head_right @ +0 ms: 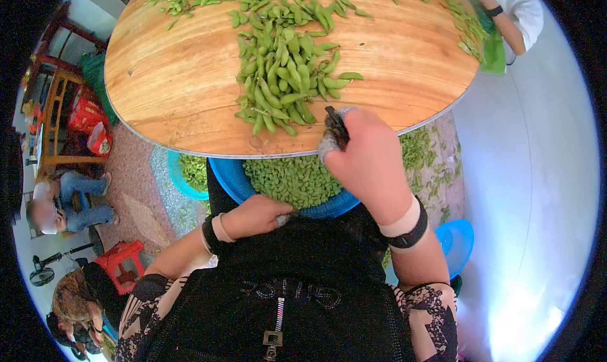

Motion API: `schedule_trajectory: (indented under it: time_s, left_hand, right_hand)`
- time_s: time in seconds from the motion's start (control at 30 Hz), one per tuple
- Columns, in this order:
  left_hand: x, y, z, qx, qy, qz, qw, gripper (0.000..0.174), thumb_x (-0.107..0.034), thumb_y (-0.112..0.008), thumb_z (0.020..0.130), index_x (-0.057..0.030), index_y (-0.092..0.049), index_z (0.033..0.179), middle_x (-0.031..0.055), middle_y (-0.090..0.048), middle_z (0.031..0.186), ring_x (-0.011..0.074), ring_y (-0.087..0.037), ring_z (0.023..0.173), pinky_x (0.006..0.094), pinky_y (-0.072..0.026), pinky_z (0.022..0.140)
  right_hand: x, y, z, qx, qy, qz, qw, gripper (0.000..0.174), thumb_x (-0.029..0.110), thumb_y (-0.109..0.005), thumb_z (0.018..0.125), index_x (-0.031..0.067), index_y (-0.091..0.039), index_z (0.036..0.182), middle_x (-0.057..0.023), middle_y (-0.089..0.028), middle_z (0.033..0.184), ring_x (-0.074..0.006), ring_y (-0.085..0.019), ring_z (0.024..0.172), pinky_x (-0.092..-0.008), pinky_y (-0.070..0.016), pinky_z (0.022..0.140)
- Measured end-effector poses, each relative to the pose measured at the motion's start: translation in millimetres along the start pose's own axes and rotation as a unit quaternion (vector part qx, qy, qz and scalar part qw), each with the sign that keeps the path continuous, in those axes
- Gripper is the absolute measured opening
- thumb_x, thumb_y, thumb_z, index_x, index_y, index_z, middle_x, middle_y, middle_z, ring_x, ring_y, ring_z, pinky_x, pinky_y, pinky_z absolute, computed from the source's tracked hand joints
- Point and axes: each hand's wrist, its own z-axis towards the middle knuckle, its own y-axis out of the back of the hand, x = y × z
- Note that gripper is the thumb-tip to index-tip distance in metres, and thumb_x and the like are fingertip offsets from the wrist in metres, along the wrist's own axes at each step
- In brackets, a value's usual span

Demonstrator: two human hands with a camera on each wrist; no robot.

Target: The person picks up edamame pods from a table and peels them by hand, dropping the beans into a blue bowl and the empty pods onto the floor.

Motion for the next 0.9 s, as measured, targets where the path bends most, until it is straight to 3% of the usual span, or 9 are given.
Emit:
schedule_trajectory:
  time_s: [0.1, 0.2, 0.27, 0.4, 0.63, 0.7, 0.77, 0.8, 0.9]
  left_hand:
    - [-2.8, 6.8, -4.1, 0.006, -0.018, -0.03, 0.999, 0.018, -0.018, -0.055, 0.084, -0.0081, -0.059, 0.098, 0.022, -0.058, 0.077, 0.0395, -0.059, 0.074, 0.0452, -0.0478, 0.066]
    - [-13.3, 18.8, -0.5, -0.05, -0.018, -0.139, 0.989, 0.02, -0.023, -0.053, 0.09, -0.0073, -0.06, 0.101, 0.0147, -0.064, 0.08, 0.0297, -0.063, 0.069, 0.0369, -0.0493, 0.063]
    - [-38.2, 38.0, 4.9, -0.069, 0.029, -0.516, 0.853, 0.021, -0.024, -0.052, 0.094, -0.005, -0.062, 0.097, 0.0048, -0.067, 0.083, 0.0156, -0.061, 0.067, 0.0285, -0.0491, 0.063]
    - [-47.3, 61.5, 8.6, -0.024, 0.062, -0.566, 0.822, 0.017, -0.017, -0.051, 0.095, -0.0041, -0.06, 0.1, 0.0009, -0.066, 0.086, 0.0056, -0.057, 0.068, 0.0207, -0.0459, 0.06]
    - [-52.0, 51.2, 7.1, -0.163, 0.02, -0.529, 0.833, 0.012, -0.011, -0.052, 0.093, -0.0032, -0.06, 0.098, 0.0002, -0.064, 0.081, 0.0052, -0.054, 0.064, 0.0206, -0.044, 0.057]
    - [-56.8, 52.5, 5.1, -0.2, 0.034, -0.451, 0.869, 0.01, -0.007, -0.053, 0.091, -0.0024, -0.059, 0.096, 0.0014, -0.063, 0.08, 0.0062, -0.054, 0.067, 0.0217, -0.0433, 0.059]
    - [-61.8, 57.4, 2.7, -0.214, 0.029, -0.376, 0.901, 0.009, -0.006, -0.053, 0.09, -0.0021, -0.059, 0.095, 0.0023, -0.062, 0.08, 0.0068, -0.055, 0.069, 0.0226, -0.0438, 0.06]
    - [-63.0, 58.9, 1.7, -0.223, 0.025, -0.298, 0.928, 0.009, -0.006, -0.053, 0.089, -0.0019, -0.059, 0.094, 0.0032, -0.062, 0.079, 0.0073, -0.055, 0.072, 0.0235, -0.0442, 0.061]
    - [-57.6, 53.6, 2.7, -0.302, -0.03, -0.121, 0.945, 0.007, -0.005, -0.054, 0.088, -0.0016, -0.059, 0.092, 0.0041, -0.061, 0.076, 0.009, -0.057, 0.069, 0.0244, -0.0453, 0.062]
  right_hand:
    - [-1.1, 13.1, -13.7, 0.064, -0.098, 0.155, 0.981, 0.017, 0.006, -0.065, 0.072, -0.0009, -0.06, 0.088, -0.0144, -0.063, 0.078, -0.0264, -0.061, 0.068, -0.0336, -0.0485, 0.064]
    - [3.2, 15.1, -27.8, 0.12, -0.136, 0.304, 0.935, 0.021, 0.008, -0.067, 0.077, -0.001, -0.061, 0.095, -0.0095, -0.066, 0.083, -0.0138, -0.059, 0.073, -0.0279, -0.0478, 0.068]
    - [2.2, 2.9, -36.4, 0.149, -0.142, 0.349, 0.914, 0.021, 0.01, -0.067, 0.078, -0.0007, -0.061, 0.096, -0.008, -0.066, 0.083, -0.0112, -0.058, 0.076, -0.0276, -0.048, 0.07]
    - [-10.0, -26.9, -52.9, 0.179, -0.115, 0.378, 0.901, 0.023, 0.011, -0.066, 0.081, -0.0006, -0.059, 0.1, -0.0106, -0.066, 0.088, -0.0138, -0.061, 0.082, -0.0295, -0.0488, 0.074]
    - [2.4, -7.5, -52.6, 0.209, -0.101, 0.356, 0.905, 0.035, 0.006, -0.061, 0.081, 0.0009, -0.053, 0.115, -0.0172, -0.064, 0.094, -0.0268, -0.065, 0.087, -0.0337, -0.0495, 0.077]
    - [3.9, -10.5, -54.6, 0.225, -0.083, 0.352, 0.905, 0.039, 0.005, -0.06, 0.082, 0.0016, -0.051, 0.12, -0.0184, -0.063, 0.095, -0.0301, -0.065, 0.089, -0.0344, -0.0496, 0.078]
    - [-0.1, -20.5, -57.0, 0.151, 0.054, 0.316, 0.935, 0.038, 0.001, -0.051, 0.087, 0.0021, -0.051, 0.124, -0.004, -0.064, 0.081, -0.0089, -0.057, 0.057, -0.0224, -0.046, 0.055]
    - [0.7, -13.3, -54.5, 0.219, -0.008, 0.328, 0.919, 0.045, 0.005, -0.058, 0.082, 0.0045, -0.049, 0.126, -0.0214, -0.061, 0.095, -0.0365, -0.063, 0.091, -0.0364, -0.0495, 0.079]
    - [2.6, -8.3, -53.6, 0.244, -0.028, 0.325, 0.913, 0.043, 0.005, -0.056, 0.084, 0.0063, -0.05, 0.126, -0.0149, -0.064, 0.09, -0.0271, -0.064, 0.079, -0.0325, -0.0502, 0.07]
